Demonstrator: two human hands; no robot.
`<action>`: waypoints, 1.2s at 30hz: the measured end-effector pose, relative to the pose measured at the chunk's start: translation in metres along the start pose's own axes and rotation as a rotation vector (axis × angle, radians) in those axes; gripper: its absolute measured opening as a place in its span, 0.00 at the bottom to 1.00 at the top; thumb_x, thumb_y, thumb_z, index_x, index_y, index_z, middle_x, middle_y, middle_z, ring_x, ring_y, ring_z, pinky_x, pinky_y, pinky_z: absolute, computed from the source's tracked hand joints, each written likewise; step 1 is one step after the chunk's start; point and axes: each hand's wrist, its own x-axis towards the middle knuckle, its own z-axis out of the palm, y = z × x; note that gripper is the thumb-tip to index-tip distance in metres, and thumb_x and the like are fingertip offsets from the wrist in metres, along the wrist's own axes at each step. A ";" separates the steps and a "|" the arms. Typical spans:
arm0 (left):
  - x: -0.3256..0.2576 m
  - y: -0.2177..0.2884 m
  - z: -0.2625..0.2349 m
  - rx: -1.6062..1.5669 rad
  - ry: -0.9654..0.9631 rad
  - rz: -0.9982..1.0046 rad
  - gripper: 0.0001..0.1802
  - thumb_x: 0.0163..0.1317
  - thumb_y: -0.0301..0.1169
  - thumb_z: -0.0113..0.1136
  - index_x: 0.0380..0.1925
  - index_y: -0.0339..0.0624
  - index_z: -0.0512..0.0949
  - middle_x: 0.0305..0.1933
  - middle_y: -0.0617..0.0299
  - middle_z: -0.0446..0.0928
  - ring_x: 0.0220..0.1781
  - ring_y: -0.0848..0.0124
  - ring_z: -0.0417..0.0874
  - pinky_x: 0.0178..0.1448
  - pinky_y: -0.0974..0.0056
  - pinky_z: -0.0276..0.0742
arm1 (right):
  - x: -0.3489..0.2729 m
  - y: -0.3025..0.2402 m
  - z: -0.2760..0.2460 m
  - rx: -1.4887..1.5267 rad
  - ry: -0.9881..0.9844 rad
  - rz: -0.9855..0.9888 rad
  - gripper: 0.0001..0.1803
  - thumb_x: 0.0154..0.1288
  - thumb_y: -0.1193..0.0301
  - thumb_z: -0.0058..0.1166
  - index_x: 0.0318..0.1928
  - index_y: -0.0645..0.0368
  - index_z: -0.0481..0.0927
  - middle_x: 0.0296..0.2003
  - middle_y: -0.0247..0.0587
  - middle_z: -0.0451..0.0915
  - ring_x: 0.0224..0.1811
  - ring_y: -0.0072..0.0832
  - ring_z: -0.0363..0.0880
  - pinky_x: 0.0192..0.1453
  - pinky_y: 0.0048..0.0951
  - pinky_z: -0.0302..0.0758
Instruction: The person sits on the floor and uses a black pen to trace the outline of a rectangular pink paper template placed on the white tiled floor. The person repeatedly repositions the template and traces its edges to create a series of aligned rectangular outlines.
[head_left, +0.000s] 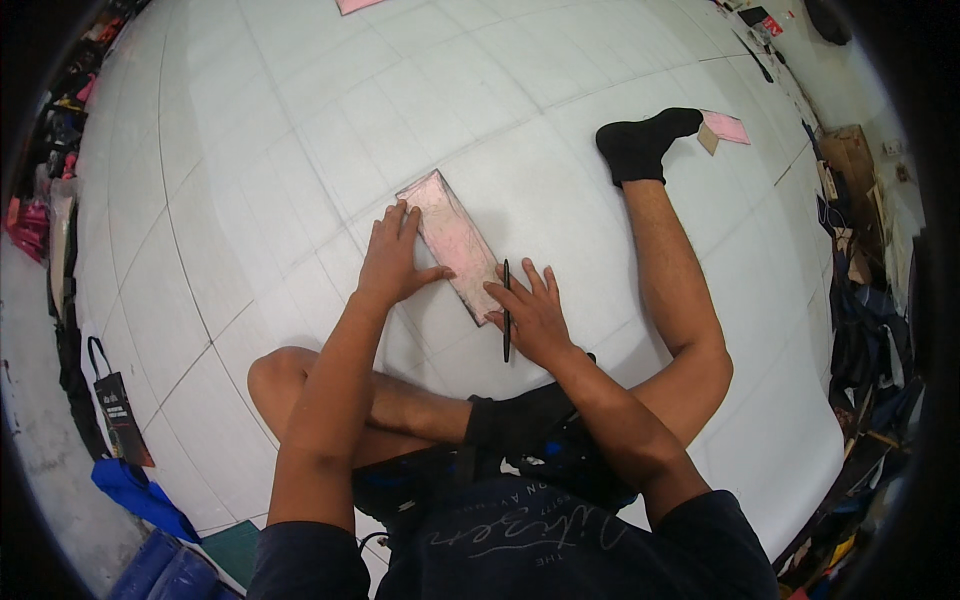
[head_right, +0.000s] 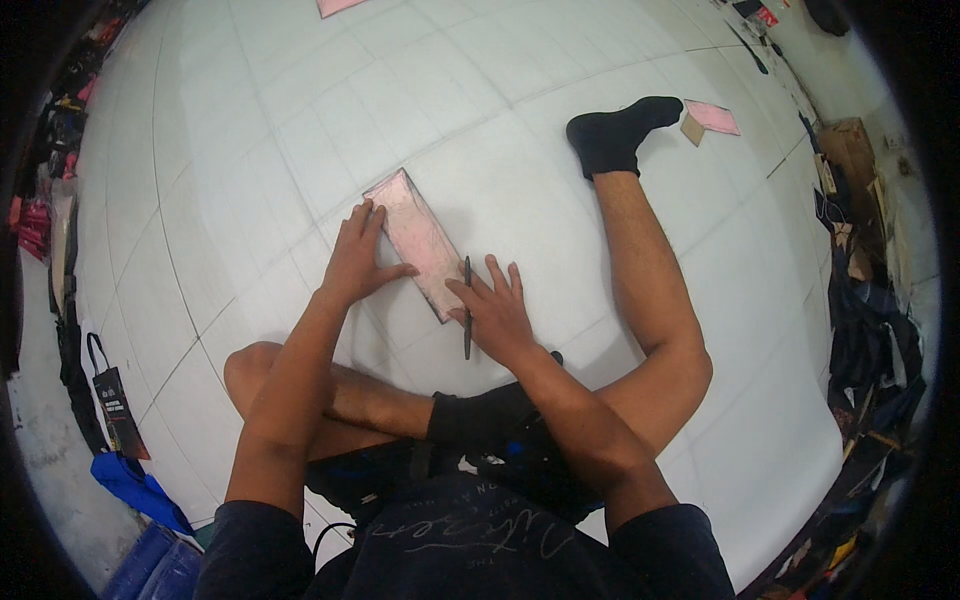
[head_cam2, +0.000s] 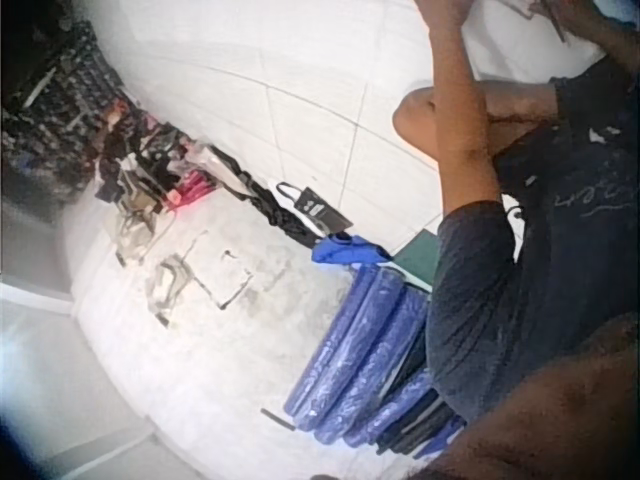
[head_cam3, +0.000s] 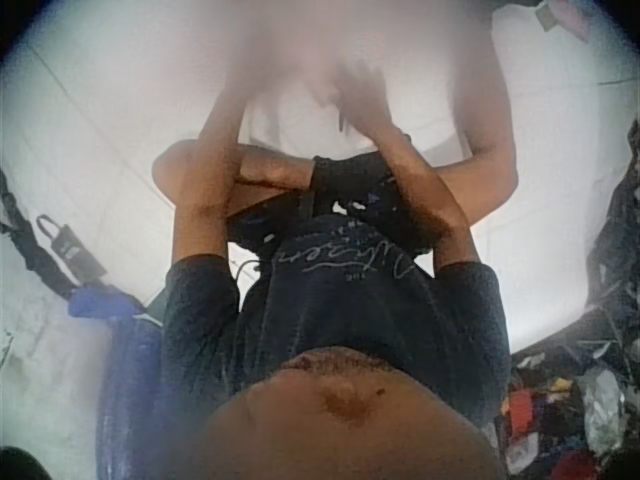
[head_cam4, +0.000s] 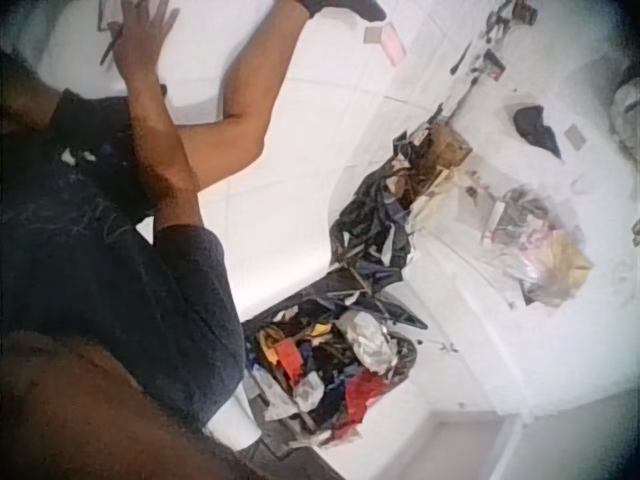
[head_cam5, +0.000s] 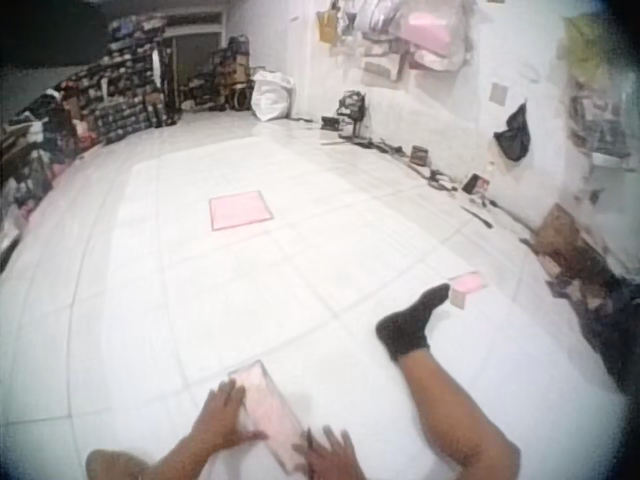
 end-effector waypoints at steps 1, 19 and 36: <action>0.000 -0.002 0.001 -0.019 0.014 0.010 0.67 0.46 0.61 0.81 0.76 0.30 0.60 0.83 0.38 0.53 0.84 0.43 0.53 0.85 0.42 0.52 | 0.000 0.000 0.000 -0.001 0.003 0.000 0.27 0.69 0.57 0.64 0.67 0.47 0.78 0.70 0.47 0.74 0.79 0.62 0.59 0.79 0.73 0.46; 0.003 0.006 0.000 -0.001 -0.027 -0.043 0.70 0.42 0.60 0.84 0.76 0.29 0.58 0.83 0.38 0.52 0.84 0.41 0.52 0.85 0.42 0.50 | -0.001 0.003 0.001 0.002 -0.024 0.022 0.28 0.70 0.57 0.65 0.68 0.46 0.77 0.71 0.46 0.73 0.79 0.61 0.59 0.80 0.72 0.45; 0.003 0.014 0.001 0.095 -0.047 -0.085 0.77 0.37 0.68 0.82 0.78 0.30 0.55 0.83 0.36 0.50 0.85 0.44 0.50 0.85 0.39 0.48 | 0.000 0.003 0.002 0.037 0.003 0.022 0.27 0.69 0.59 0.65 0.66 0.49 0.79 0.71 0.48 0.74 0.78 0.62 0.60 0.80 0.72 0.46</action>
